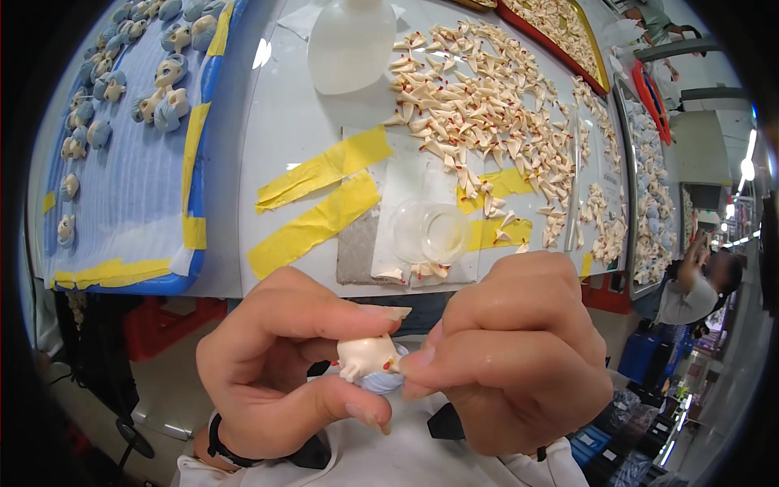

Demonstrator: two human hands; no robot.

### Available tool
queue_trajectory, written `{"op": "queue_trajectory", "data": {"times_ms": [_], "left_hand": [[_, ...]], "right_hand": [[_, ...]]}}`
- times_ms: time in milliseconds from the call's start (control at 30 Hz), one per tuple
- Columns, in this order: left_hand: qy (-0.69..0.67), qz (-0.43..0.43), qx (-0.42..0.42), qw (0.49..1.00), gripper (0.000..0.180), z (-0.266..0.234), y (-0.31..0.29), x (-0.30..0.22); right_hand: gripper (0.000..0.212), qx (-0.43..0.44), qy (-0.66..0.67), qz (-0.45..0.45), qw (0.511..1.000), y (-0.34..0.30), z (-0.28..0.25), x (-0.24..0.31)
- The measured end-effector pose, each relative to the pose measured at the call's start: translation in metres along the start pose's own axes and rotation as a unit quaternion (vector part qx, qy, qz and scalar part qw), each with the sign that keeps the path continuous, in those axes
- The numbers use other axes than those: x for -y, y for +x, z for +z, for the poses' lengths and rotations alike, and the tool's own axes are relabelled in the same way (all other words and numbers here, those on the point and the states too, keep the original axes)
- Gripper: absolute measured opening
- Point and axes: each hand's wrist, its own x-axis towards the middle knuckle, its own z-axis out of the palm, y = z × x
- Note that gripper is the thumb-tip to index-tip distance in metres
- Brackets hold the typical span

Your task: The person assembles miniature figurines by hand at a workstation. They pick up small white components from a tray, apply adhesive from a bottle, and attach them to the heads of the figurines. The completed figurines are placed on a blue tray.

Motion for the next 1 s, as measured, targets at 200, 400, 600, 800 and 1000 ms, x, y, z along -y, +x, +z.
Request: {"op": "queue_trajectory", "data": {"times_ms": [200,400,600,800,1000], "left_hand": [[0.024,0.079,0.021,0.996,0.042,-0.008,-0.001,0.011],[0.227,0.24,0.022,0.943,0.039,-0.008,0.008,0.005],[0.444,0.324,0.06,0.833,0.033,0.008,0.003,-0.005],[0.49,0.337,0.02,0.804,0.042,-0.007,0.004,-0.016],[0.557,0.292,-0.031,0.777,0.023,-0.067,0.006,-0.041]], "right_hand": [[0.024,0.002,0.0,-0.002,1.0,-0.004,0.002,-0.006],[0.03,0.047,0.126,0.089,0.987,-0.001,-0.012,0.003],[0.036,0.095,0.291,0.257,0.917,-0.004,-0.019,0.014],[0.026,-0.112,0.093,0.199,0.969,-0.029,-0.094,-0.021],[0.021,-0.182,-0.338,0.274,0.882,-0.068,-0.205,-0.098]]}}
